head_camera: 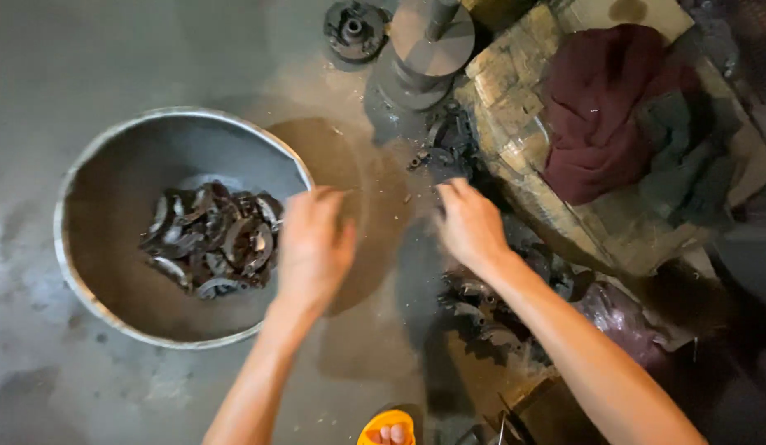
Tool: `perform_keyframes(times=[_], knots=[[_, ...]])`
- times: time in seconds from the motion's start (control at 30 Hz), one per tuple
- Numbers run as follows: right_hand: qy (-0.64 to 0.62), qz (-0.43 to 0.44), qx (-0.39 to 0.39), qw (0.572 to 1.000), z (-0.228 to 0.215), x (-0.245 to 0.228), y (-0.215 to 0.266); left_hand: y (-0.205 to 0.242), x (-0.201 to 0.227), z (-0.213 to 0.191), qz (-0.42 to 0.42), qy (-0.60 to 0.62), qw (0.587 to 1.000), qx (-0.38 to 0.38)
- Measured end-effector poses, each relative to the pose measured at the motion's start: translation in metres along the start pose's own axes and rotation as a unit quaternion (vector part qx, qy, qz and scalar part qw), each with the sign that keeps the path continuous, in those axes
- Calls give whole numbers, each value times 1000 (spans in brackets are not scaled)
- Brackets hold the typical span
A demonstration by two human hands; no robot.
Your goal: The person gathers small metal parts from the floor into a metal basin, then uses a hammer and a small metal rod to disassemble a circular mechanical component on the floor, separating its internal pieces.
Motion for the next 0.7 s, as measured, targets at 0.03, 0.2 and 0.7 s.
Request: perform_keyframes(times=[0.03, 0.2, 0.7], knots=[[3, 1, -7, 1000, 0, 12, -1, -3, -5, 30, -5, 5, 1000, -2], [175, -109, 49, 977, 6, 35, -33, -24, -22, 171, 3, -61, 989, -131], [369, -65, 65, 925, 92, 46, -100, -8, -32, 205, -98, -142, 979, -106]])
Point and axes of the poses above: each hand's wrist, its own y-axis away from the middle knuckle, its own z-axis out of the palm, x = y × z, the point moved 5 cm from there along -y, towards the middle knuckle, and after that the axes turned 7 degrees about y, right-handed, at the moved point
